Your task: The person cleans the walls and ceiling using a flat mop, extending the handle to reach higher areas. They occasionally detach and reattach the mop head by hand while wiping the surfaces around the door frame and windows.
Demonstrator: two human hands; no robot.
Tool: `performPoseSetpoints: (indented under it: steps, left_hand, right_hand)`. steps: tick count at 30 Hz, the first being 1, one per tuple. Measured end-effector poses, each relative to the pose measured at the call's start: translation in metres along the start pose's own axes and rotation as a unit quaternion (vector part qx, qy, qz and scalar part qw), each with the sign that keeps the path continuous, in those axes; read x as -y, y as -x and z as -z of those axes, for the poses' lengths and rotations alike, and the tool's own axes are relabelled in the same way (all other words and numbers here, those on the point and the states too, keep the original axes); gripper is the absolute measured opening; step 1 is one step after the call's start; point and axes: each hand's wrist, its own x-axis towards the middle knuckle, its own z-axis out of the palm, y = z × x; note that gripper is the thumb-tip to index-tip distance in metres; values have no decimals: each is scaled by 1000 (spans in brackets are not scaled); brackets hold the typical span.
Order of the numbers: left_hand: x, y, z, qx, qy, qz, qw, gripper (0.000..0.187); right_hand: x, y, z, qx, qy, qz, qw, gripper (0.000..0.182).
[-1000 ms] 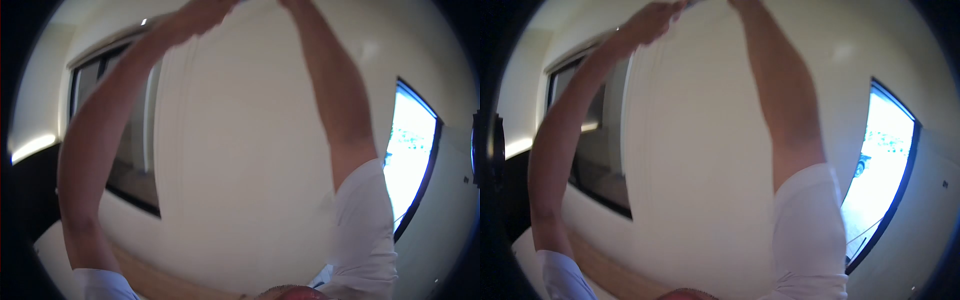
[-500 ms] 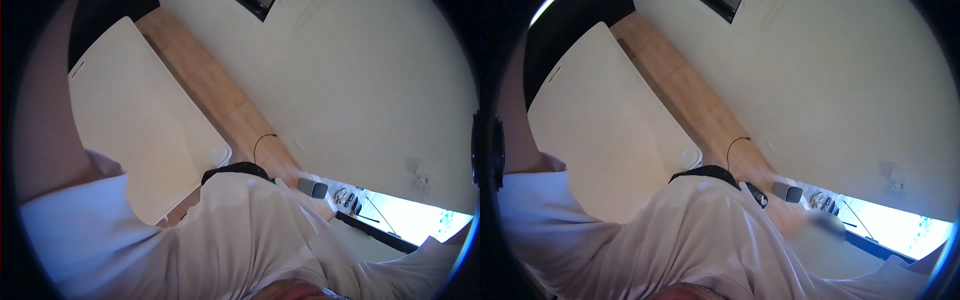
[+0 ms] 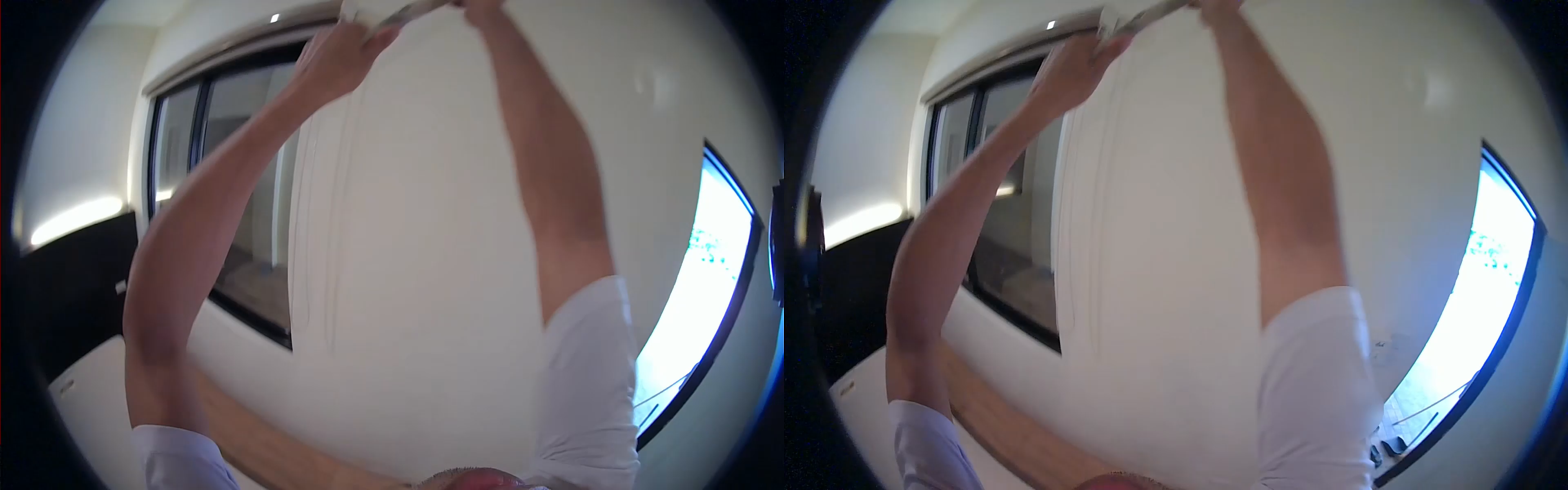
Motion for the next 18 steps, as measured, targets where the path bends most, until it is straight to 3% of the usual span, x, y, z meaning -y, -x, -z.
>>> performPoseSetpoints:
  steps: [1, 3, 5, 9, 11, 13, 15, 18]
  left_hand:
    - [9, -2, 6, 35, -9, 47, 998, 76]
    - [16, -1, 27, 53, -30, 70, 996, 77]
    - [20, -2, 43, 84, -45, 93, 991, 77]
    - [47, -11, 68, 127, 6, 146, 981, 77]
    - [57, -17, 77, 156, 72, 172, 970, 76]
    - [42, -17, 100, 154, 116, 170, 966, 68]
    - [23, -24, 128, 217, 188, 268, 920, 67]
    - [27, -34, 153, 256, 255, 293, 885, 64]
  right_hand:
    - [32, 54, 29, 21, -366, -146, 919, 72]
    - [50, 61, 16, 9, -394, -139, 908, 83]
    - [68, 64, 18, -22, -466, -118, 877, 63]
    - [89, 61, 11, 6, -494, -100, 864, 85]
    - [93, 33, 1, 131, -420, -116, 891, 95]
    - [102, 37, 18, 116, -395, -121, 903, 90]
    - [113, 37, 29, 102, -377, -121, 913, 87]
    - [134, 44, 50, 94, -392, -100, 910, 88]
